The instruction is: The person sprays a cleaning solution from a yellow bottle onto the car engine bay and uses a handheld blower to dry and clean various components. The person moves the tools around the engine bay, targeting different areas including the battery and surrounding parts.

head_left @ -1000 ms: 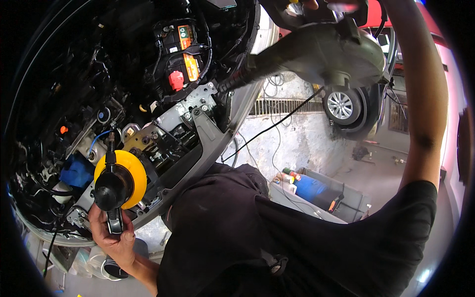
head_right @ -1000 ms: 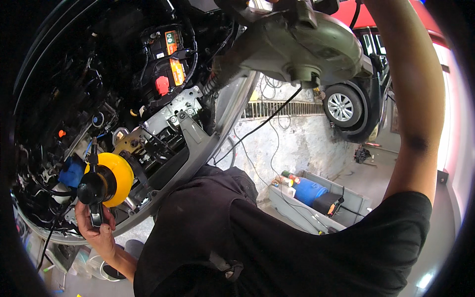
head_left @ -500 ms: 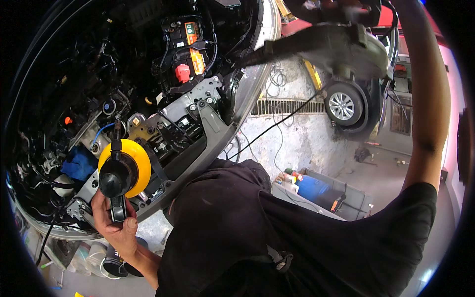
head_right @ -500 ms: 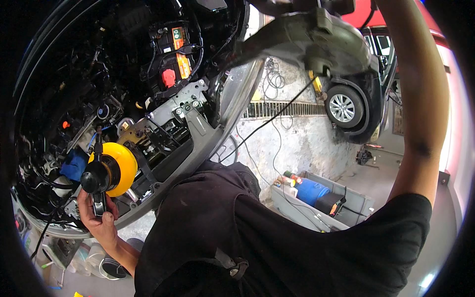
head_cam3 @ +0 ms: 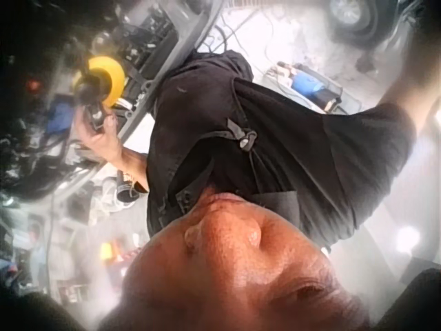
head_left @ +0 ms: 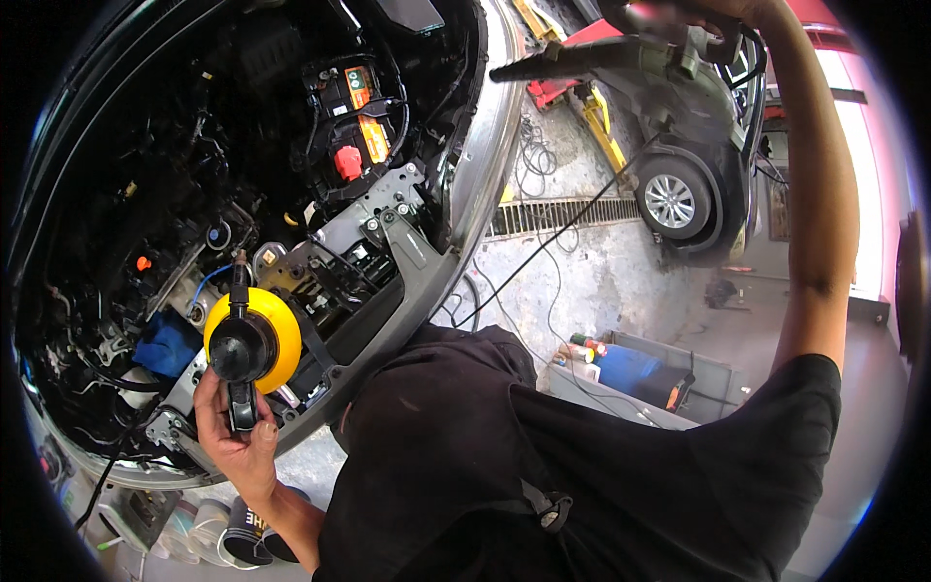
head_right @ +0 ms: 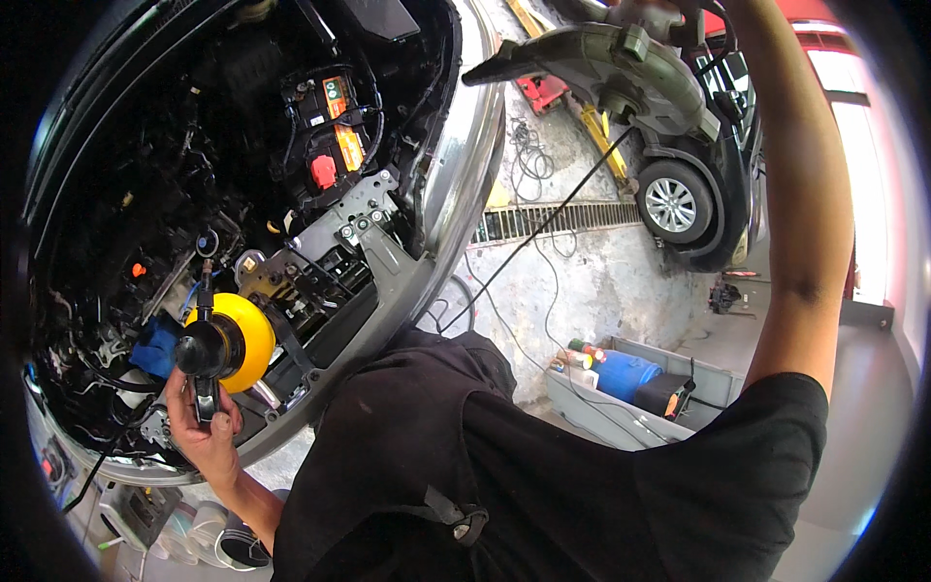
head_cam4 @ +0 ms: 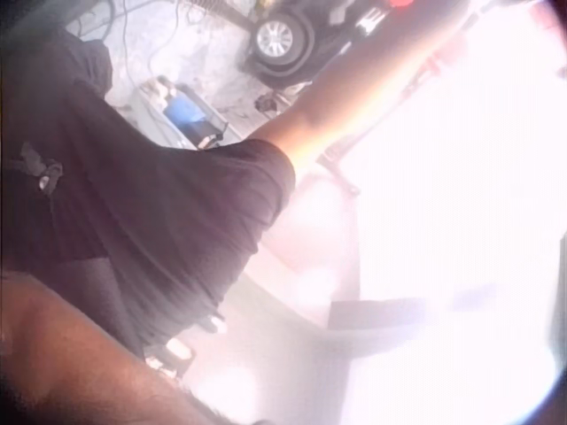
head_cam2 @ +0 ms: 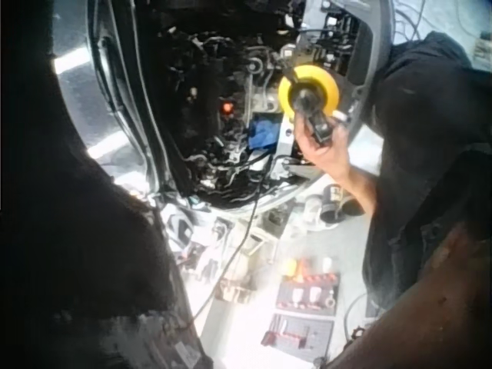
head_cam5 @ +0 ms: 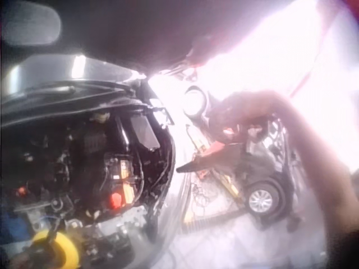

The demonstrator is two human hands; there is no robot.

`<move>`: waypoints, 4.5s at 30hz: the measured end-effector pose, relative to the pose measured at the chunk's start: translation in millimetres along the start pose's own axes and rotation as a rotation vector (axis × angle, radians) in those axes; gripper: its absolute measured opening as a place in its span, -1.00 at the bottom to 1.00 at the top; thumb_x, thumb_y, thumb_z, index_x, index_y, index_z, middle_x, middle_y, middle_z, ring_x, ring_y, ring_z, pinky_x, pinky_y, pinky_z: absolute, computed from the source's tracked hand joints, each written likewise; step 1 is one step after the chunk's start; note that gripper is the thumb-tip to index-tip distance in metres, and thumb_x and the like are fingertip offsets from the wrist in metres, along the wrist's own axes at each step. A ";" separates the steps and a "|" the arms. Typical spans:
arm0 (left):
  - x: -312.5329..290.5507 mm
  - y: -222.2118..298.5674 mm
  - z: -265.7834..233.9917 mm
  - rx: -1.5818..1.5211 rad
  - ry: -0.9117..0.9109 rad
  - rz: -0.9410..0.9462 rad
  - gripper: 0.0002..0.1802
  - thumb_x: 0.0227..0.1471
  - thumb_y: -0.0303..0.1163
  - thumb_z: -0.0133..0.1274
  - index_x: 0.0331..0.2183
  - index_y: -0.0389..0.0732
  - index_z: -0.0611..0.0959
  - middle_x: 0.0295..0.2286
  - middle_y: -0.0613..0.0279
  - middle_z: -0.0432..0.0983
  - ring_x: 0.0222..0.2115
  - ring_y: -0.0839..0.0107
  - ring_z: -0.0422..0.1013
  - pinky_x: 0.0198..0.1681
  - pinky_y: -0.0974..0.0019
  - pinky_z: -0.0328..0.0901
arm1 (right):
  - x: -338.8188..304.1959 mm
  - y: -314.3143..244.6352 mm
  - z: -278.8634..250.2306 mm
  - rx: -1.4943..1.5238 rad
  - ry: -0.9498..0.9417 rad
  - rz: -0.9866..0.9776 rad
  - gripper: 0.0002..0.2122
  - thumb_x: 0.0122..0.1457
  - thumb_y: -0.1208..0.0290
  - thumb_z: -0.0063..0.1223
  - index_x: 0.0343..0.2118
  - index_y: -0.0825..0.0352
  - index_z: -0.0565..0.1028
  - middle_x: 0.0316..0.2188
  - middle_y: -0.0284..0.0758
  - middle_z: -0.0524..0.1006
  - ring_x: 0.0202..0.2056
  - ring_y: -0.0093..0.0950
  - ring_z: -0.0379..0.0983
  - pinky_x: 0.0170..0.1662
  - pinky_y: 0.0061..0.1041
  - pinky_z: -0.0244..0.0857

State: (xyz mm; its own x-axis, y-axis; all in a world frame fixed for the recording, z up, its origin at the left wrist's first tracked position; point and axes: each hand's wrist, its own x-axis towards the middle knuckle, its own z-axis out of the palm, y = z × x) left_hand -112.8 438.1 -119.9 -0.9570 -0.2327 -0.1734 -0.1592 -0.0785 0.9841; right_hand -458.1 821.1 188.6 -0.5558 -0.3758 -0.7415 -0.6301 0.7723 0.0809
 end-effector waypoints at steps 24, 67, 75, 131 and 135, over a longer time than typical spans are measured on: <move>5.6 4.3 10.6 0.027 -0.085 0.024 0.00 -0.03 0.02 0.47 0.23 -0.40 0.43 -0.16 0.19 0.56 -0.34 0.59 0.43 -0.26 0.50 0.33 | -8.4 14.3 88.4 0.580 0.278 0.101 -0.53 0.46 0.15 -0.05 0.36 0.19 0.34 0.01 -0.29 0.48 -0.16 -0.47 0.34 -0.15 -0.44 0.21; -37.2 5.0 178.1 -0.057 -0.265 0.030 -0.32 0.39 -0.14 -0.04 0.36 -0.32 0.27 -0.28 0.11 0.51 -0.56 0.53 0.38 -0.49 0.48 0.31 | -41.3 -118.7 377.8 2.295 0.530 -0.127 -0.49 0.49 0.17 -0.06 0.42 0.00 0.13 -0.32 -0.33 0.37 -0.67 -0.63 0.35 -0.66 -0.61 0.31; 10.2 23.8 279.1 0.089 -0.163 -0.158 -0.34 0.37 -0.30 -0.16 0.39 -0.34 0.23 -0.27 0.08 0.58 -0.58 0.51 0.39 -0.49 0.46 0.32 | -57.7 30.3 373.7 2.083 0.301 -0.290 -0.49 0.51 0.16 -0.12 0.43 0.08 0.11 -0.32 -0.34 0.34 -0.68 -0.64 0.35 -0.66 -0.62 0.31; 44.4 61.9 314.1 0.134 0.103 -0.286 -0.31 0.20 -0.45 -0.24 0.36 -0.34 0.32 -0.33 0.11 0.59 -0.60 0.50 0.36 -0.43 0.43 0.33 | 50.8 117.1 246.2 1.476 0.238 -0.426 -0.54 0.52 0.27 -0.13 0.40 0.16 0.17 -0.44 -0.47 0.33 -0.69 -0.71 0.20 -0.62 -0.63 0.14; 37.8 72.4 302.5 0.075 0.032 -0.293 -0.30 0.19 -0.49 -0.21 0.36 -0.32 0.33 -0.34 0.13 0.60 -0.60 0.51 0.37 -0.42 0.43 0.33 | 42.8 96.9 258.9 1.512 0.210 -0.386 -0.55 0.52 0.29 -0.14 0.40 0.15 0.17 -0.42 -0.42 0.34 -0.69 -0.69 0.26 -0.64 -0.64 0.20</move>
State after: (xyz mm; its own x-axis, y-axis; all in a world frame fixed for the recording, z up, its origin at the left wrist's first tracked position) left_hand -233.9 716.9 -43.7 -0.8599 -0.2409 -0.4501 -0.4458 -0.0750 0.8920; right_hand -402.5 1012.5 -7.7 -0.6393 -0.6259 -0.4466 0.2866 0.3451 -0.8938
